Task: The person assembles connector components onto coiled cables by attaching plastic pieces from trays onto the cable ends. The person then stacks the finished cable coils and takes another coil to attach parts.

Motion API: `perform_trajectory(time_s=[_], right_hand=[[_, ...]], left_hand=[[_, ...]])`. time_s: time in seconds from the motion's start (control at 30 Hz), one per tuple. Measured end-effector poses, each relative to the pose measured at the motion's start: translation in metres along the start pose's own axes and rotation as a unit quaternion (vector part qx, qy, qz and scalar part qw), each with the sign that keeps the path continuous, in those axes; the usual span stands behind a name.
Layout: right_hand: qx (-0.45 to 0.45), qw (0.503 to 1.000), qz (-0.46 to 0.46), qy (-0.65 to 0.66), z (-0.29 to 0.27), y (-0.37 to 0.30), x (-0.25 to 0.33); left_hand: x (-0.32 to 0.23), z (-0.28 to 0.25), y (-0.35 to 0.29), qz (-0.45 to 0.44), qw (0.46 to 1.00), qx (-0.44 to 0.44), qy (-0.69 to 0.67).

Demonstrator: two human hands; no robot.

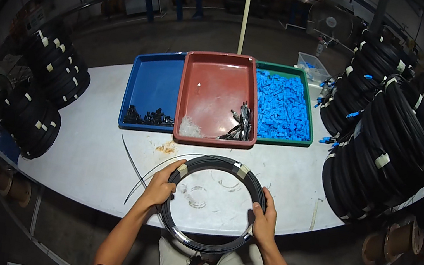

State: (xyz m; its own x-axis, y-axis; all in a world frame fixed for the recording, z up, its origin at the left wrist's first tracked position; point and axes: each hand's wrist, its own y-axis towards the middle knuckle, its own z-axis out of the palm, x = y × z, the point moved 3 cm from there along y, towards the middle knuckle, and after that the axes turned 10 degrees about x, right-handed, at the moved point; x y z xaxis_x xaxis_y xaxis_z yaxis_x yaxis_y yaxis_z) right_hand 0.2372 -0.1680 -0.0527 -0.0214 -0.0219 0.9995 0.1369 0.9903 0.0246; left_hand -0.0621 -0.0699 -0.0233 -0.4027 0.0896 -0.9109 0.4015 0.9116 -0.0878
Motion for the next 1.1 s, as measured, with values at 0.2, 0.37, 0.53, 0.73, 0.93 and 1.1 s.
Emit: perform_trajectory(time_s=[0.2,0.37,0.53,0.73,0.93,1.1], right_hand=[[-0.017,0.999,-0.01,-0.038,0.004,0.001,0.007],[-0.058,0.997,-0.016,-0.048,0.005,-0.002,0.0],[-0.014,0.997,0.044,-0.06,0.007,-0.006,0.006],[0.0,0.971,-0.107,-0.213,-0.002,0.046,0.03],[0.176,0.92,-0.187,-0.296,0.041,0.123,0.052],[0.252,0.849,-0.263,-0.383,0.086,0.163,0.045]], left_hand=[[0.002,0.003,0.033,0.072,0.996,-0.036,-0.023],[-0.039,0.0,0.031,0.136,0.985,-0.104,-0.023],[-0.046,-0.021,-0.018,0.129,0.95,-0.186,0.214],[-0.029,-0.005,-0.064,-0.016,0.928,-0.244,0.281],[-0.031,0.04,-0.061,-0.062,0.92,-0.217,0.32],[-0.012,0.04,-0.057,-0.071,0.926,-0.16,0.334]])
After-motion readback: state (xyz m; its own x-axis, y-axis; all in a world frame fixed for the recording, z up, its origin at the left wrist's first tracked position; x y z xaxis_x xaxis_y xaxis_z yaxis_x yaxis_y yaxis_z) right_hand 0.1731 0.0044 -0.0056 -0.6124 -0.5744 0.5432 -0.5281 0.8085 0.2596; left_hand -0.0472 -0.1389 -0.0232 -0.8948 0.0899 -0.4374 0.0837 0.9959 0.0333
